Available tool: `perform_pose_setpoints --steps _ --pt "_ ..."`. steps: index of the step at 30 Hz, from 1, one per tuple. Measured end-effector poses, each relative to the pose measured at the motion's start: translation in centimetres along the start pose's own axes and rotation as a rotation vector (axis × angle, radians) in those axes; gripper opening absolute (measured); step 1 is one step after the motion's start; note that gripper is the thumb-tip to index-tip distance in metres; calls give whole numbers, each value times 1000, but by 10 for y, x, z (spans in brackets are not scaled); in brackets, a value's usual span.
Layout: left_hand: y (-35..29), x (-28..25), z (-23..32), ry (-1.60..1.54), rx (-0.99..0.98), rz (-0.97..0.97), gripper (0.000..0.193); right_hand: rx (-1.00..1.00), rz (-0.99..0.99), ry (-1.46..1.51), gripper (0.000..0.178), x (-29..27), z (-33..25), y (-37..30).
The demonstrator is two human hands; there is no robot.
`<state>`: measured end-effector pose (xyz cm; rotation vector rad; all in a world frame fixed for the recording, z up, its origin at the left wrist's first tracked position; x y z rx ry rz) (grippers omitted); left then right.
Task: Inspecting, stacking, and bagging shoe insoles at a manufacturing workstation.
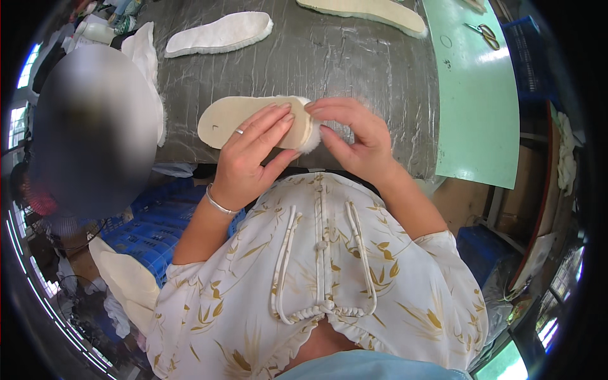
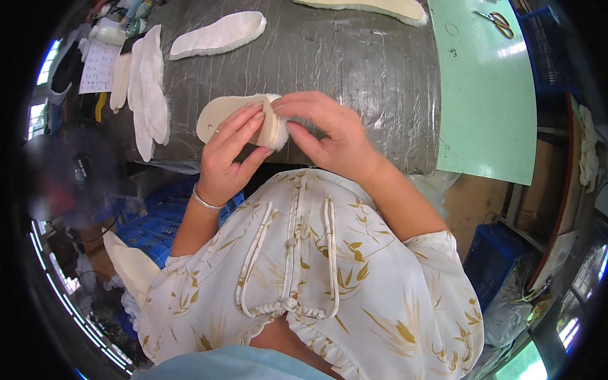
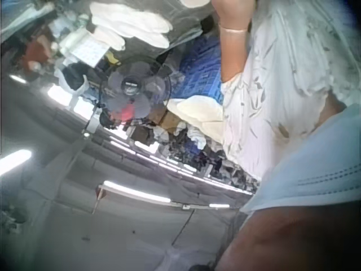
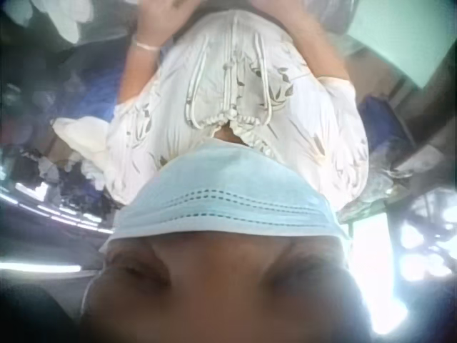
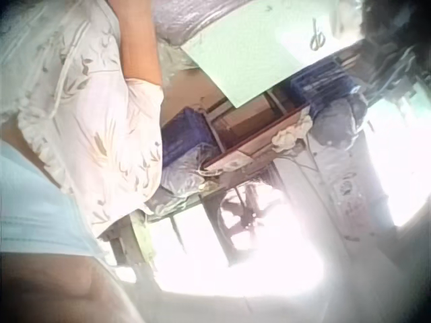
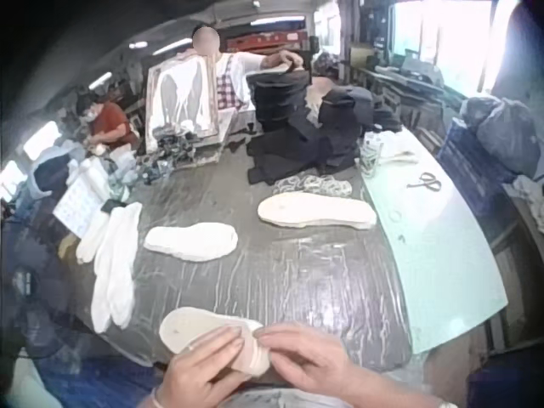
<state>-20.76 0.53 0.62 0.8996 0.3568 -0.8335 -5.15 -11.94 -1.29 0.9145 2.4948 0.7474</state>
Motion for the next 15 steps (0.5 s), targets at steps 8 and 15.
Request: perform_pose_setpoints --steps 8,15 --pt "-36 -6 6 264 97 272 38 173 -7 445 36 27 -7 -6" --pt "-77 -33 -9 161 -33 419 34 82 -161 341 38 47 -15 16"
Point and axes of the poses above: each hand's wrist, its own y-axis towards the middle knuckle, its own x-axis out of the palm, z = x × y, the point moved 2 cm from there along y, towards the middle knuckle, and after that the axes turned 9 degrees about z, right-handed, at the moved point
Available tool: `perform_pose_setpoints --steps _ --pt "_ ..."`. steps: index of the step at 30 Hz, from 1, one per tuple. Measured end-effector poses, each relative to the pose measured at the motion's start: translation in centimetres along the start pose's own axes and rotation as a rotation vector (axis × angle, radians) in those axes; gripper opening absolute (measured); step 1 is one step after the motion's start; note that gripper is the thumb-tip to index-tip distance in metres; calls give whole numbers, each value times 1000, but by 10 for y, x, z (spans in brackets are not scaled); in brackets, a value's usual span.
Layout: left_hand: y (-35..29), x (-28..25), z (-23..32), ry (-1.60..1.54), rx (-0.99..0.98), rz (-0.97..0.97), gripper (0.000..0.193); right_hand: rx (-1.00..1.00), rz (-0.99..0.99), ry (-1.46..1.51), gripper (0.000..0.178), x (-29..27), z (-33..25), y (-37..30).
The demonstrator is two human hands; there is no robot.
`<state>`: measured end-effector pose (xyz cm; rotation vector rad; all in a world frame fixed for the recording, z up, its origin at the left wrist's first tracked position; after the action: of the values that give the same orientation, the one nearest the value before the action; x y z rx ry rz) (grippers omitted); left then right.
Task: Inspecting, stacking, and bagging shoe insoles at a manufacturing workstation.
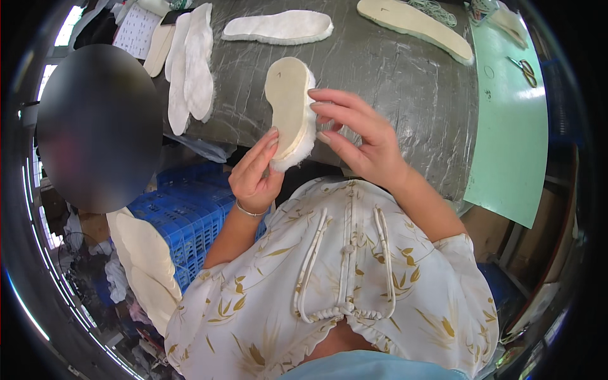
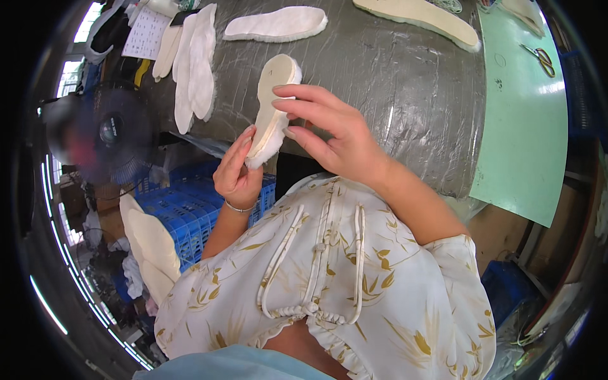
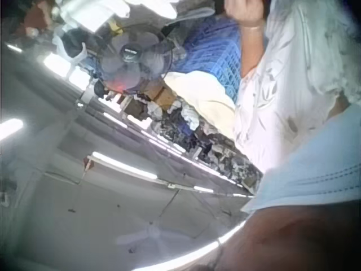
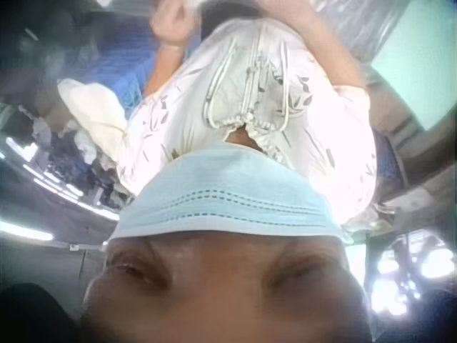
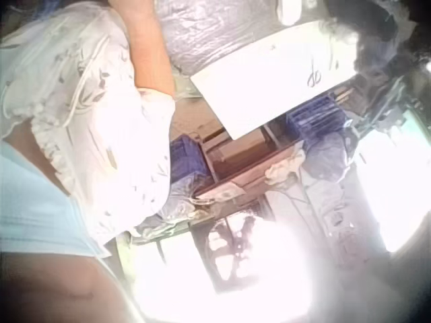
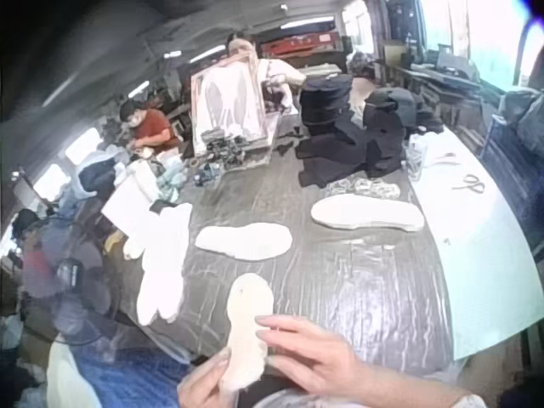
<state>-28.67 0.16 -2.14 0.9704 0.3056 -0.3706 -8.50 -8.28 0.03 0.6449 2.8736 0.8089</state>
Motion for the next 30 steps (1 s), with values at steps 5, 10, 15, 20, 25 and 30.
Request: perform_pose_setpoints --steps 5,10,15,20,25,30 --pt "-4 -9 -4 -13 -39 -2 35 -182 -199 -90 32 13 5 14" --pt "1 -12 -8 -69 -102 40 27 -142 -196 -58 25 19 11 17" --pt "1 -19 -23 -305 -249 155 25 -7 -158 -88 24 20 25 24" --pt "0 -9 -38 -785 -511 309 13 -122 -167 -211 28 20 15 23" --pt "-3 -2 -49 -918 -636 326 11 -159 -156 -247 25 19 13 19" --pt "2 9 -46 -971 -637 339 19 -270 -51 -386 21 21 15 19"
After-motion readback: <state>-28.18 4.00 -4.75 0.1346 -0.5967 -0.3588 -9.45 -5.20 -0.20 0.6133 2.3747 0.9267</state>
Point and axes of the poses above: each hand's wrist, its own y-axis towards the middle knuckle, its own x-axis out of the palm, z = x × y, the point moved 2 cm from there along y, towards the middle knuckle, and after that the axes turned 9 degrees about z, right-handed, at the moved point
